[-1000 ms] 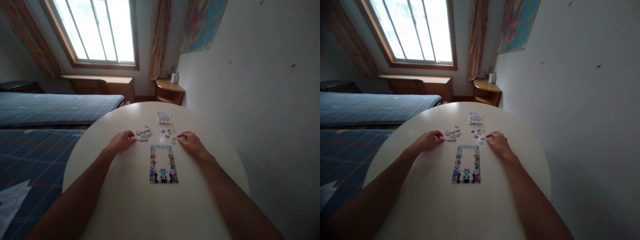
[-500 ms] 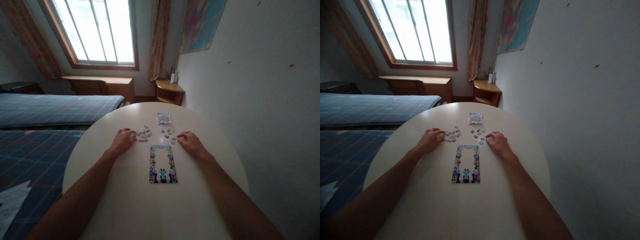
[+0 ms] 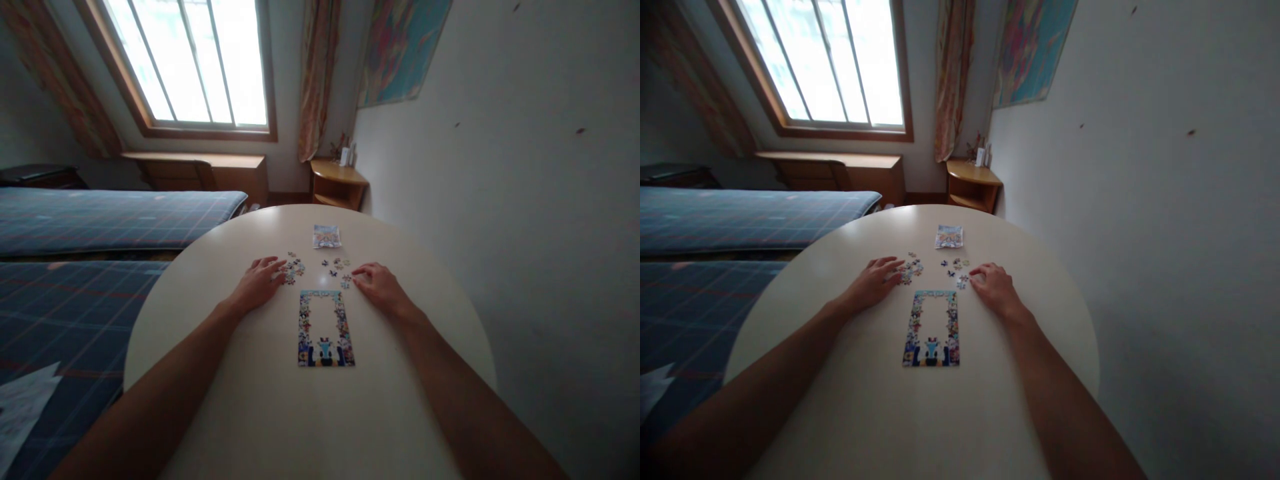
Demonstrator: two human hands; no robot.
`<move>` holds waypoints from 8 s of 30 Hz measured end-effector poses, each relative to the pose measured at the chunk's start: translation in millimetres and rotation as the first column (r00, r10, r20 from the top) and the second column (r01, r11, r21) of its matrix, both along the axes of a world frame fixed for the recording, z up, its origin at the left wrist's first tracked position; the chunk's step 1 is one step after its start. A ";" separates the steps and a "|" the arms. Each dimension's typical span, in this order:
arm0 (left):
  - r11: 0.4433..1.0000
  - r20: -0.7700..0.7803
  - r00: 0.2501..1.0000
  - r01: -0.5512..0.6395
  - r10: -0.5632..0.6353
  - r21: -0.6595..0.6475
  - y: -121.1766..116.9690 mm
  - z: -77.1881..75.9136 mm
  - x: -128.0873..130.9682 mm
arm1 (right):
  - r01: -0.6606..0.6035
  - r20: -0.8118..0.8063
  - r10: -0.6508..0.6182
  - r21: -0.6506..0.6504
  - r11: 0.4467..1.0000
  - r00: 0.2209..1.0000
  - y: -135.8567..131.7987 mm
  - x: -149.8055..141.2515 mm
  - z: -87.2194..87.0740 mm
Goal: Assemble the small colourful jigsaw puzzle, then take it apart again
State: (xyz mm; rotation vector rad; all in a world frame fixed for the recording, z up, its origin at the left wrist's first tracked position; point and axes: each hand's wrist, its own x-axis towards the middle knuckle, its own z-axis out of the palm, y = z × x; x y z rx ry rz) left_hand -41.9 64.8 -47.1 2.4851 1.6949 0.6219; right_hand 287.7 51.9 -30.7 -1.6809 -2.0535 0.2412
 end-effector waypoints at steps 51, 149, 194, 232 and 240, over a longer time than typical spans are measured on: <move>0.971 -0.114 0.969 0.229 -0.221 0.066 -7.6 -1.7 26.8 | -0.100 0.016 0.100 0.016 0.995 0.995 5.8 -22.4 -4.2; 0.989 0.150 0.977 0.150 -0.150 0.012 -0.3 1.2 6.7 | -0.332 0.042 0.336 -0.088 0.939 0.941 -6.6 14.3 14.9; 0.970 0.179 0.958 0.237 -0.223 -0.058 -14.2 7.9 26.8 | -0.323 0.032 0.328 -0.109 0.940 0.944 -12.5 6.2 19.9; 0.923 0.040 0.922 0.384 -0.384 0.021 -11.5 12.1 26.9 | -0.320 0.060 0.330 -0.131 0.938 0.942 -13.8 2.4 20.3; 0.894 0.061 0.891 0.448 -0.449 0.022 -11.1 11.1 21.5 | -0.329 0.048 0.336 -0.116 0.937 0.940 -13.4 2.5 19.2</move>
